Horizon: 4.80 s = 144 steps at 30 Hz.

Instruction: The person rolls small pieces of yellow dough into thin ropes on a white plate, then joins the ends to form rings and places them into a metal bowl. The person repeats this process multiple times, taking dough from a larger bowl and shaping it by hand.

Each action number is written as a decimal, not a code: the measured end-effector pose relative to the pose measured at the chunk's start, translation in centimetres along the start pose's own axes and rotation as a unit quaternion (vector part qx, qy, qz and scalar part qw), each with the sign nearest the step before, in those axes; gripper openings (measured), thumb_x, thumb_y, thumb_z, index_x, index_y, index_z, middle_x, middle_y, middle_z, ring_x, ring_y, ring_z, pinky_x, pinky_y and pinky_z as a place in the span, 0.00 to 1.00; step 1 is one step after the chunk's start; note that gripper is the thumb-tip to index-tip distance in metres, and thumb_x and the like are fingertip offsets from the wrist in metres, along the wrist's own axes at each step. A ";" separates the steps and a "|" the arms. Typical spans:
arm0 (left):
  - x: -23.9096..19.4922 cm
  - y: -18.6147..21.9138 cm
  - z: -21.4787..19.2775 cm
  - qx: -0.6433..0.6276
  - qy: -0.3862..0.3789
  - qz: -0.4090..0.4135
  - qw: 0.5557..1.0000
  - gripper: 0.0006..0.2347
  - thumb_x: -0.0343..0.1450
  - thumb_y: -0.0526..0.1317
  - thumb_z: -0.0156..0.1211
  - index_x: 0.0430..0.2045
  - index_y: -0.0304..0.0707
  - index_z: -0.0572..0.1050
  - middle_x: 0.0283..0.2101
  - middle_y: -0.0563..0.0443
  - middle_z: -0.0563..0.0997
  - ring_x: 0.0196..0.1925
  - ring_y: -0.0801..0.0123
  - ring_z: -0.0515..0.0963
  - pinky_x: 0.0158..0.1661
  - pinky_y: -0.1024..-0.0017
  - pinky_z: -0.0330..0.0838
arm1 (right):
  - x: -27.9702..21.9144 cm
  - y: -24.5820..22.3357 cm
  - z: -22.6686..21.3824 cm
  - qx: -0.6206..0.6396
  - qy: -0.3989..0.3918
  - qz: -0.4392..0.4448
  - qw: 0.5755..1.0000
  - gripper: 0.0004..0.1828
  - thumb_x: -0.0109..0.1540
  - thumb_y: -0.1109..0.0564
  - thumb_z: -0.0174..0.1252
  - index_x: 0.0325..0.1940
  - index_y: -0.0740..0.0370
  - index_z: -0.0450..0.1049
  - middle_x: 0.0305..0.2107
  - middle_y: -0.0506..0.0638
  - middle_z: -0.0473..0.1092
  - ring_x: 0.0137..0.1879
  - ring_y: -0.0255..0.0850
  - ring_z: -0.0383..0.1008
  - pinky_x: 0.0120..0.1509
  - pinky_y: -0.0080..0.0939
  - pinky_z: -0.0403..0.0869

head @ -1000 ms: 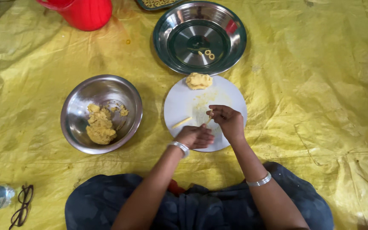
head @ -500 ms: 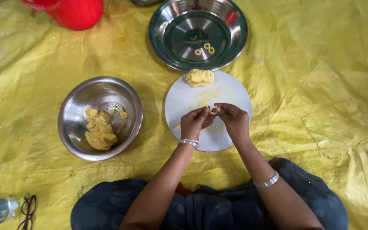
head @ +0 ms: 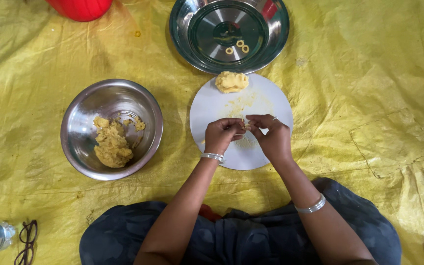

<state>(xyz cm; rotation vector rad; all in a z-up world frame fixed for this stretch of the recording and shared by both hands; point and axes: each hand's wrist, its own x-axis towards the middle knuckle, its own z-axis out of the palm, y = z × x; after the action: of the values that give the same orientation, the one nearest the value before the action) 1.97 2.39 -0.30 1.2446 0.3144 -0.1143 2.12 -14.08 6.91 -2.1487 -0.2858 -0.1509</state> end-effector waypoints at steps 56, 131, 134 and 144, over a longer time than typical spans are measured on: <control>0.1 1.3 -2.6 0.759 0.112 0.147 0.625 0.03 0.63 0.38 0.67 0.23 0.41 0.82 0.38 0.48 0.80 0.44 0.58 0.79 0.35 0.62 0.79 | 15.5 1.3 -2.6 0.122 0.035 -0.024 0.992 0.14 0.60 0.64 0.64 0.50 0.65 0.79 0.38 0.46 0.80 0.43 0.31 0.81 0.47 0.32 0.78; 0.8 3.3 -5.5 0.572 0.097 0.028 0.814 0.16 0.74 0.38 0.45 0.50 0.51 0.80 0.49 0.40 0.82 0.51 0.46 0.81 0.50 0.52 0.76 | 2.7 8.3 10.6 -0.369 -0.153 0.067 0.914 0.47 0.68 0.32 0.37 0.78 0.71 0.39 0.76 0.66 0.34 0.81 0.64 0.29 0.80 0.68 0.39; 1.5 4.5 -5.6 0.574 0.095 0.017 0.813 0.16 0.74 0.38 0.44 0.51 0.51 0.79 0.50 0.40 0.82 0.51 0.46 0.81 0.50 0.51 0.76 | 8.3 11.6 9.7 -0.300 -0.114 0.163 0.933 0.44 0.70 0.33 0.34 0.80 0.64 0.39 0.78 0.64 0.35 0.82 0.65 0.29 0.80 0.72 0.39; 1.5 3.8 -5.0 0.578 0.110 0.013 0.808 0.16 0.73 0.35 0.45 0.51 0.49 0.80 0.49 0.40 0.82 0.50 0.48 0.82 0.49 0.54 0.77 | 6.0 8.3 8.8 -0.375 -0.043 0.032 0.925 0.52 0.68 0.31 0.37 0.79 0.75 0.34 0.76 0.74 0.29 0.81 0.68 0.22 0.81 0.66 0.30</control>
<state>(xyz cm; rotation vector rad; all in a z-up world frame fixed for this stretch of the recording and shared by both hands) 3.47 8.43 1.34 2.4980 0.4485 -0.1428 10.06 -10.40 -3.32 -2.9299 -0.2282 -0.1418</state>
